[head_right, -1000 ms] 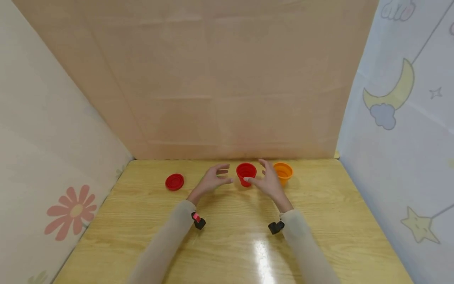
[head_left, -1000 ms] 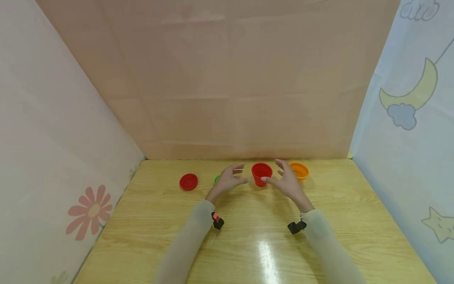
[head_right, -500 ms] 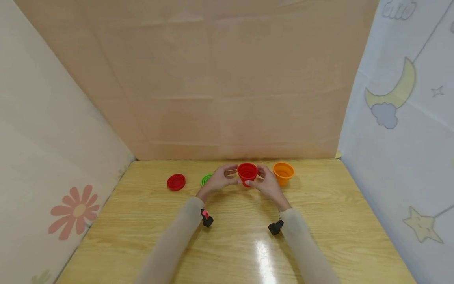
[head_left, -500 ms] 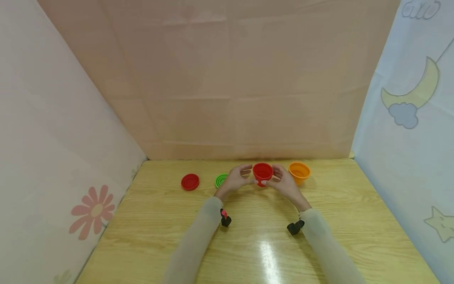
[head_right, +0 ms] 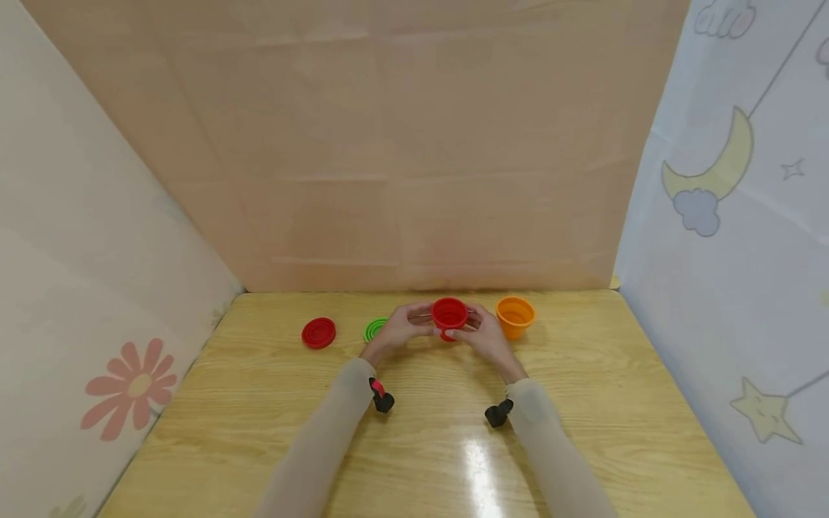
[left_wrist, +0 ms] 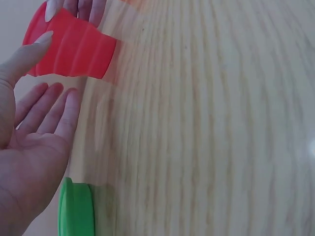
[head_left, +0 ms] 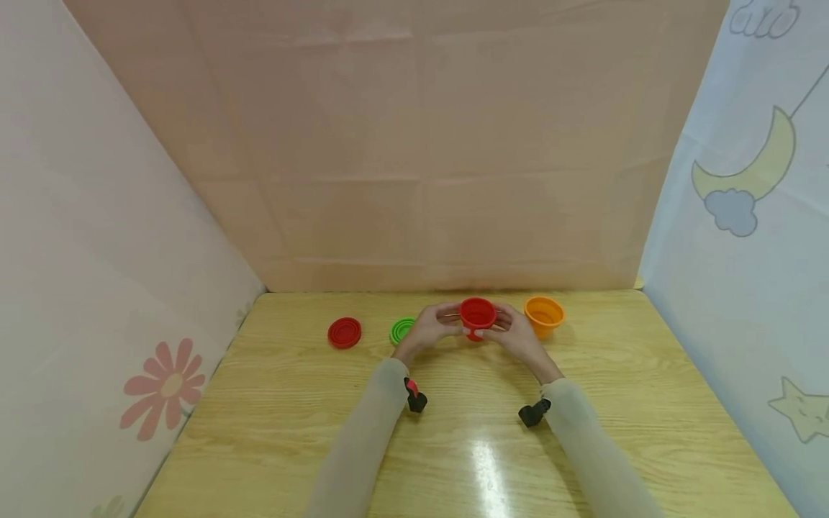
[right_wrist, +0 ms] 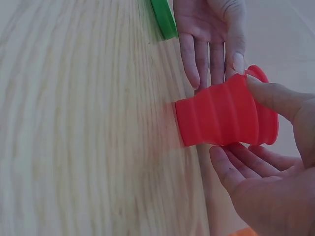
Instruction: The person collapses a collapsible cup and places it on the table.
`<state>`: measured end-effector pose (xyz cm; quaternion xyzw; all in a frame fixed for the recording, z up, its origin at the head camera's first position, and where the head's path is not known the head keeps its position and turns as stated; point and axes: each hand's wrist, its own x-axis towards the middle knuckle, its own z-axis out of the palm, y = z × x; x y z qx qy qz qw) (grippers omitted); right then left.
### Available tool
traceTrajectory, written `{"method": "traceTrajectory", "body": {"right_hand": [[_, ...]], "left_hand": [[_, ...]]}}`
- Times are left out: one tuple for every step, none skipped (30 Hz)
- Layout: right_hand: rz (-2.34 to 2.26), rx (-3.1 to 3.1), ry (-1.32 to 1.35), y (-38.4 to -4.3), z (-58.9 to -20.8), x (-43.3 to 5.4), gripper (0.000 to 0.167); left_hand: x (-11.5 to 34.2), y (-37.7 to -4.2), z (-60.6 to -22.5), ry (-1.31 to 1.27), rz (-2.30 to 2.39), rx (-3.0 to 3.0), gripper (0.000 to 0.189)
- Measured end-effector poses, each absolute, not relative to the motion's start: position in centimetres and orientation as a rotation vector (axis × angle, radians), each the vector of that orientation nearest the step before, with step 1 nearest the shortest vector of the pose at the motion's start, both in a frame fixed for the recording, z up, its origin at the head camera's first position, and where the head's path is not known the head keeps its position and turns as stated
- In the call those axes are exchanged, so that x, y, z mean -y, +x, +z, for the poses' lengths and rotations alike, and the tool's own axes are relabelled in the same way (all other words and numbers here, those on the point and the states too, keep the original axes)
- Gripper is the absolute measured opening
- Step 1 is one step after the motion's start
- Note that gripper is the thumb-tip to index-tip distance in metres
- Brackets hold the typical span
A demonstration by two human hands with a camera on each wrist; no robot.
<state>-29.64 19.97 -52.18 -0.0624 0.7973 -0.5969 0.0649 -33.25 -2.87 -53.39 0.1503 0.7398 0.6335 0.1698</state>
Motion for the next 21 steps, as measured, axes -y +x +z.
{"method": "traceTrajectory", "body": {"right_hand": [[-1.798,-2.408,-0.186,-29.7,-52.2,-19.9,0.076],[-1.792,-2.407,-0.19,-29.7,-52.3,-19.9,0.076],[-1.788,-2.404,-0.187,-29.7,-52.3,-20.0,0.075],[-1.782,-2.403,-0.181,-29.7,-52.3,-20.0,0.075],[-1.784,-2.397,-0.168,-29.6,-52.2,-20.0,0.074],[-1.781,-2.393,-0.173,-29.6,-52.2,-20.0,0.073],[-1.781,-2.389,-0.178,-29.5,-52.1,-20.1,0.072],[-1.784,-2.387,-0.182,-29.5,-52.0,-20.1,0.072],[-1.787,-2.38,-0.177,-29.4,-51.9,-20.1,0.072],[-1.786,-2.379,-0.18,-29.3,-51.8,-20.1,0.072],[-1.787,-2.378,-0.181,-29.1,-51.7,-20.1,0.072],[-1.783,-2.378,-0.187,-29.0,-51.6,-20.1,0.072],[-1.778,-2.379,-0.187,-28.8,-51.6,-20.0,0.073],[-1.775,-2.376,-0.189,-28.7,-51.5,-20.0,0.074],[-1.772,-2.371,-0.191,-28.5,-51.3,-19.9,0.074],[-1.767,-2.37,-0.192,-28.4,-51.2,-19.8,0.074],[-1.762,-2.37,-0.195,-28.2,-51.1,-19.7,0.074],[-1.75,-2.37,-0.201,-28.0,-51.0,-19.6,0.074],[-1.74,-2.368,-0.206,-27.8,-50.8,-19.5,0.074],[-1.73,-2.371,-0.212,-27.5,-50.7,-19.4,0.074],[-1.715,-2.38,-0.214,-27.2,-50.7,-19.2,0.073]], "left_hand": [[2.8,-33.3,-53.5,0.443,1.801,-2.094,0.057],[2.8,-33.3,-53.5,0.462,1.798,-2.094,0.056],[2.7,-33.3,-53.6,0.479,1.794,-2.095,0.055],[2.6,-33.2,-53.6,0.492,1.786,-2.106,0.054],[2.6,-33.2,-53.6,0.503,1.778,-2.117,0.053],[2.5,-33.1,-53.5,0.507,1.773,-2.13,0.053],[2.4,-33.0,-53.4,0.508,1.769,-2.145,0.052],[2.4,-33.0,-53.3,0.502,1.768,-2.158,0.052],[2.4,-32.8,-53.1,0.491,1.768,-2.164,0.051],[2.5,-32.7,-53.0,0.483,1.768,-2.17,0.051],[2.5,-32.5,-52.8,0.475,1.766,-2.176,0.052],[2.6,-32.3,-52.6,0.47,1.765,-2.178,0.052],[2.7,-32.1,-52.5,0.466,1.765,-2.177,0.053],[2.9,-31.9,-52.4,0.463,1.767,-2.175,0.053],[3.1,-31.7,-52.3,0.463,1.768,-2.171,0.054],[3.3,-31.6,-52.2,0.468,1.766,-2.171,0.054],[3.5,-31.4,-52.2,0.466,1.757,-2.175,0.055],[3.7,-31.2,-52.2,0.467,1.753,-2.167,0.055],[3.9,-31.0,-52.2,0.473,1.753,-2.16,0.055],[4.2,-30.8,-52.3,0.474,1.751,-2.153,0.054],[4.4,-30.6,-52.3,0.475,1.746,-2.148,0.055]]}}
